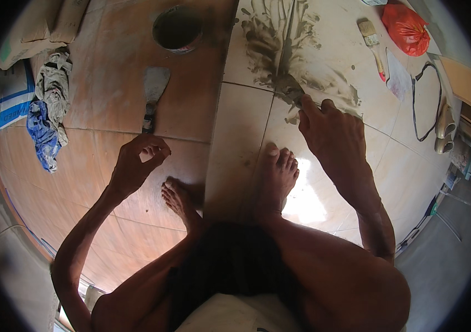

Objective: The person sits on the floor and uses a trowel to scoop grout from a small container, applying it into the gaps between floor tiles. They repeatedly spread and smooth the grout along the tile seams.

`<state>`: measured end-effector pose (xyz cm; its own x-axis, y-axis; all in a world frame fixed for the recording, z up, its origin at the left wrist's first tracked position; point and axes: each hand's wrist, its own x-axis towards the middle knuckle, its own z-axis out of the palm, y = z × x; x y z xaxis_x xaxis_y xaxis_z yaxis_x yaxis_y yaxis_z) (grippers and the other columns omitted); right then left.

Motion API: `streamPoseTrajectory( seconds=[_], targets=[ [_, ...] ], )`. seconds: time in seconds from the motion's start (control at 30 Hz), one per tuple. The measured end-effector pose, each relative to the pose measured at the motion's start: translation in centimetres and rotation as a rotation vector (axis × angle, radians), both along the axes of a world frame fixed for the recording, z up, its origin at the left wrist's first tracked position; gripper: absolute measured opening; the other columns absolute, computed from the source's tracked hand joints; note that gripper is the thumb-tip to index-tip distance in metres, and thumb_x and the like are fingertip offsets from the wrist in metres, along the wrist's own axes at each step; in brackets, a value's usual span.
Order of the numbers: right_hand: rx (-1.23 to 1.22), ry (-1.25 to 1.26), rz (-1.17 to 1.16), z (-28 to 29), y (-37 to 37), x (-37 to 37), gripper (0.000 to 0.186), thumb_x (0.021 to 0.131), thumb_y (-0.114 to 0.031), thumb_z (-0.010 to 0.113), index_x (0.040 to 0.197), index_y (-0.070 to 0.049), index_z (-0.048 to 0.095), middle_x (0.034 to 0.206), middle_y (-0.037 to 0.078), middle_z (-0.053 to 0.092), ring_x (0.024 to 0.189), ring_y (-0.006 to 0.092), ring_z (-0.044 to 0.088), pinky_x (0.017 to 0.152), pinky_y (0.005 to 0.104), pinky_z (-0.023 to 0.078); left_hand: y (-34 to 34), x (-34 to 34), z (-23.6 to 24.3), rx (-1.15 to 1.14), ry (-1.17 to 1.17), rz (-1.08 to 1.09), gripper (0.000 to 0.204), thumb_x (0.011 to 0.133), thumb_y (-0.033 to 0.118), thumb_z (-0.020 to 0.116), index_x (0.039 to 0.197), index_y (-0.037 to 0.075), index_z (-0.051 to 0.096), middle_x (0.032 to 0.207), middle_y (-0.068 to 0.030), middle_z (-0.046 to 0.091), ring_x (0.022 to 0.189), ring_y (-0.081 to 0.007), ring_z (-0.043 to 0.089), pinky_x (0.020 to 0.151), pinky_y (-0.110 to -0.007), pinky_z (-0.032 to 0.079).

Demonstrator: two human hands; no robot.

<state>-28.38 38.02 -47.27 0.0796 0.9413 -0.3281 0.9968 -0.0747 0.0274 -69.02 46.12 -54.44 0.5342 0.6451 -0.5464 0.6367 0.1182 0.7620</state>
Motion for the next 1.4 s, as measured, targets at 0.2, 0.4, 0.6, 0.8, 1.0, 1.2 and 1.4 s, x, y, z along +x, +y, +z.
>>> streamPoseTrajectory(
  seconds=[0.2, 0.4, 0.6, 0.8, 1.0, 1.2, 1.4],
  targets=[
    [0.167, 0.211, 0.033, 0.3, 0.1, 2.3, 0.026, 0.104, -0.022, 0.080, 0.129, -0.013, 0.079, 0.087, 0.010, 0.072, 0.070, 0.0285, 0.076, 0.065, 0.0439, 0.060, -0.9, -0.9, -0.3, -0.053, 0.028, -0.002, 0.009, 0.102, 0.013, 0.080, 0.108, 0.007, 0.080, 0.107, -0.0037, 0.081, 0.096, -0.0169, 0.072, 0.093, -0.037, 0.057],
    [0.065, 0.227, 0.036, 1.7, -2.0, 4.9, 0.031, 0.096, -0.010, 0.086, 0.127, -0.013, 0.082, 0.094, 0.009, 0.072, 0.076, 0.0265, 0.075, 0.070, 0.0434, 0.059, -0.8, -0.9, 0.2, -0.011, 0.002, 0.023, 0.008, 0.101, 0.009, 0.080, 0.109, 0.006, 0.080, 0.105, -0.0049, 0.080, 0.096, -0.0173, 0.071, 0.092, -0.036, 0.057],
    [0.122, 0.278, 0.061, 1.9, -0.9, 3.8, 0.037, 0.092, -0.005, 0.088, 0.129, -0.013, 0.082, 0.094, 0.007, 0.072, 0.076, 0.0255, 0.074, 0.071, 0.0432, 0.059, -0.6, -0.7, 0.1, -0.018, -0.003, -0.001, 0.011, 0.101, 0.007, 0.080, 0.111, 0.004, 0.079, 0.106, -0.0060, 0.080, 0.097, -0.0175, 0.070, 0.092, -0.035, 0.056],
    [0.088, 0.318, -0.042, 3.1, -1.8, 6.8, 0.038, 0.092, -0.001, 0.087, 0.128, -0.012, 0.084, 0.097, 0.007, 0.074, 0.079, 0.0253, 0.075, 0.074, 0.0435, 0.062, -0.5, 0.1, -0.5, 0.010, -0.010, 0.008, 0.009, 0.101, 0.008, 0.080, 0.110, 0.006, 0.079, 0.104, -0.0038, 0.080, 0.096, -0.0156, 0.071, 0.093, -0.035, 0.056],
    [0.104, 0.494, -0.166, 2.2, -2.4, 6.8, 0.042, 0.089, 0.002, 0.088, 0.128, -0.012, 0.084, 0.102, 0.006, 0.076, 0.082, 0.0256, 0.076, 0.080, 0.0419, 0.067, -0.6, -0.2, -0.5, -0.044, 0.048, -0.010, 0.008, 0.101, 0.008, 0.079, 0.109, 0.007, 0.080, 0.106, -0.0031, 0.080, 0.097, -0.0149, 0.071, 0.094, -0.035, 0.056],
    [-0.014, 0.386, -0.201, 2.2, -4.0, 10.1, 0.041, 0.089, 0.001, 0.088, 0.128, -0.011, 0.083, 0.106, 0.004, 0.078, 0.088, 0.0247, 0.078, 0.084, 0.0406, 0.068, -0.1, 1.4, 0.2, -0.002, 0.023, -0.023, 0.007, 0.101, 0.009, 0.080, 0.108, 0.007, 0.079, 0.104, -0.0029, 0.079, 0.097, -0.0150, 0.070, 0.095, -0.036, 0.056],
    [0.038, 0.720, -0.433, 0.8, -5.7, 14.2, 0.045, 0.110, -0.028, 0.078, 0.148, -0.005, 0.071, 0.114, 0.005, 0.073, 0.099, 0.0134, 0.067, 0.093, 0.0314, 0.058, 0.0, 1.4, -0.3, -0.016, 0.005, 0.001, 0.006, 0.100, 0.009, 0.081, 0.106, 0.007, 0.079, 0.105, -0.0033, 0.079, 0.096, -0.0154, 0.070, 0.094, -0.035, 0.056]
  ],
)
